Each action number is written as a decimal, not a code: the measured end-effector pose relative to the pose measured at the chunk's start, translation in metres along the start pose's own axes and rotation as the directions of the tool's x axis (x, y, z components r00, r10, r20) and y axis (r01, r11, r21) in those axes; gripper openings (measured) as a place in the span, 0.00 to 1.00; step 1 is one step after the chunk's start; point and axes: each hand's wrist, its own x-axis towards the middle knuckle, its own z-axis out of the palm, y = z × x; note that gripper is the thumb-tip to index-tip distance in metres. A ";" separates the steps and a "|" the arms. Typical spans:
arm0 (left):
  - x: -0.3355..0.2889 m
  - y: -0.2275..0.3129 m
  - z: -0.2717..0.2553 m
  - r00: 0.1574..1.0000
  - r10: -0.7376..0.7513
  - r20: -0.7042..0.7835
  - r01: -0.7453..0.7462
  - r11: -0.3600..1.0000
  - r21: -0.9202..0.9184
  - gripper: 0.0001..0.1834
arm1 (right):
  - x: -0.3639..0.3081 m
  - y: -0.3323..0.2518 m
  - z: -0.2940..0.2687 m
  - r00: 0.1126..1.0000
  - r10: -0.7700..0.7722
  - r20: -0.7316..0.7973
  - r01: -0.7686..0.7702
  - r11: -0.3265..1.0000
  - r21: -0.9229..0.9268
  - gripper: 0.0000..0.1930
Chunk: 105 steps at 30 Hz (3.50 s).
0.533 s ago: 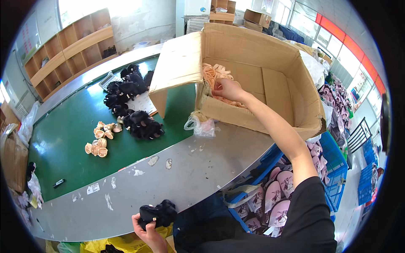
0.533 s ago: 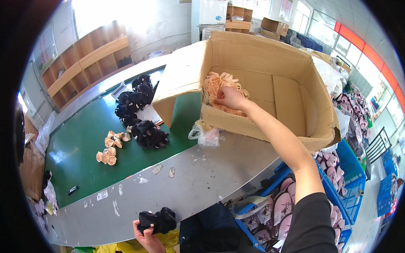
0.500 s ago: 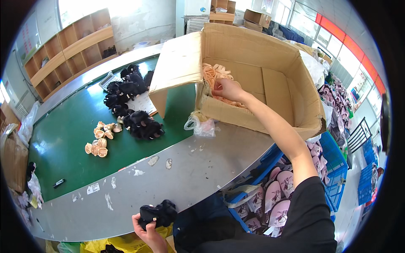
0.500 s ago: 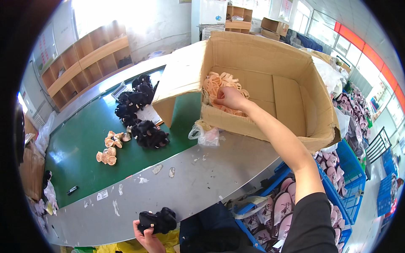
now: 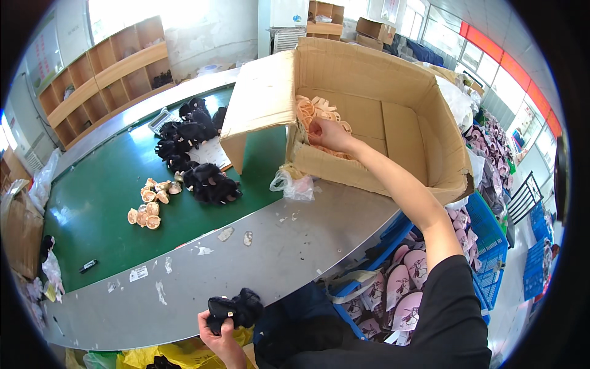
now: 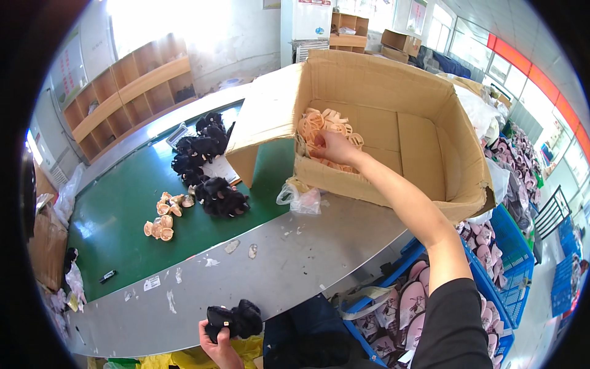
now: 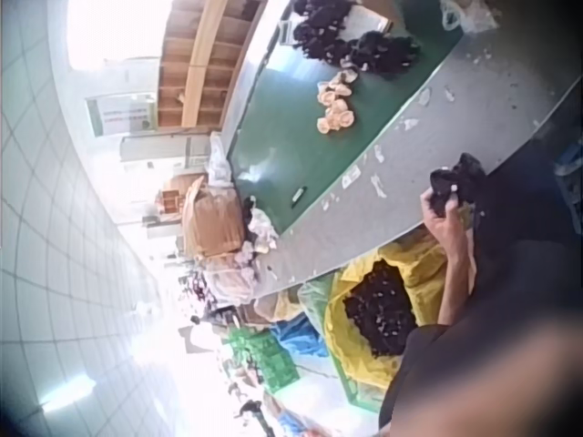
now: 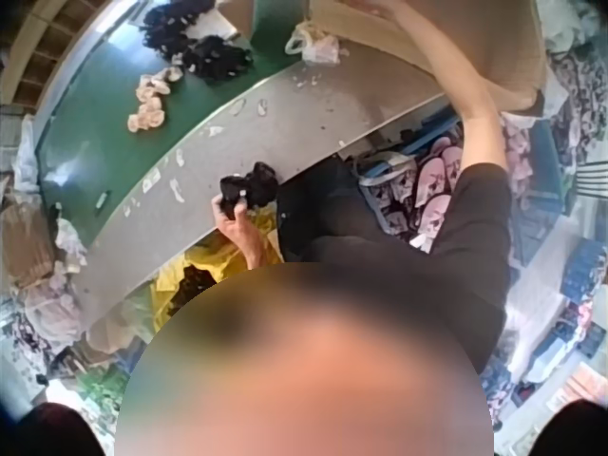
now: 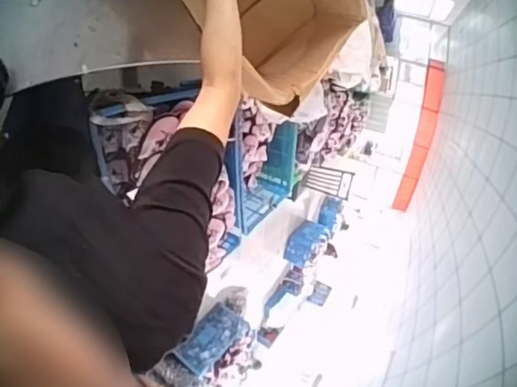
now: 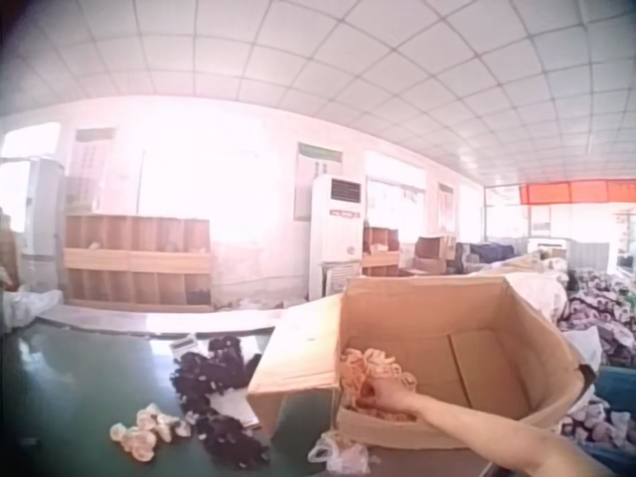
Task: The person repeatedly picks up black slipper uppers and beige insoles, inserts the insoles into the uppers, and places the assembled slippers on the table. The person handles items one at a time and continues the same assembly cycle throughout the clip.
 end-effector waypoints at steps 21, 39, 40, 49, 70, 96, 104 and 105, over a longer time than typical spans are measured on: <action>0.001 0.009 -0.007 0.997 -0.067 0.035 0.070 0.992 -0.104 0.11 | -0.017 -0.080 -0.043 0.669 -0.368 -0.646 0.254 0.930 -0.267 0.30; 0.004 -0.008 -0.017 0.980 -0.189 0.056 0.194 0.974 -0.120 0.16 | -0.221 -0.268 0.136 0.819 -0.574 -0.014 0.441 0.615 0.654 0.35; 0.003 -0.009 -0.018 0.980 -0.187 0.062 0.193 0.973 -0.127 0.16 | -0.224 -0.268 0.138 0.826 -0.564 -0.002 0.424 0.618 0.662 0.35; -0.005 -0.028 -0.026 0.999 -0.032 0.030 0.037 0.979 -0.202 0.15 | -0.239 -0.271 0.155 0.842 -0.540 -0.012 0.399 0.607 0.688 0.34; -0.011 -0.030 -0.026 0.926 0.323 0.197 -0.369 0.887 0.278 0.22 | -0.218 -0.306 0.164 0.820 -0.517 -0.247 0.519 0.488 0.702 0.20; 0.011 -0.009 -0.030 0.945 -0.070 0.320 0.015 0.985 0.172 0.20 | -0.247 -0.293 0.162 0.934 -0.283 0.217 -0.006 0.594 0.804 0.18; 0.012 -0.027 -0.017 0.985 -0.004 0.174 -0.035 0.974 0.222 0.10 | -0.254 -0.284 0.172 0.951 -0.290 0.109 0.111 0.648 0.754 0.18; 0.012 -0.029 -0.020 0.981 -0.040 0.191 0.013 0.990 0.141 0.09 | -0.254 -0.282 0.172 0.950 -0.306 0.062 0.161 0.650 0.743 0.18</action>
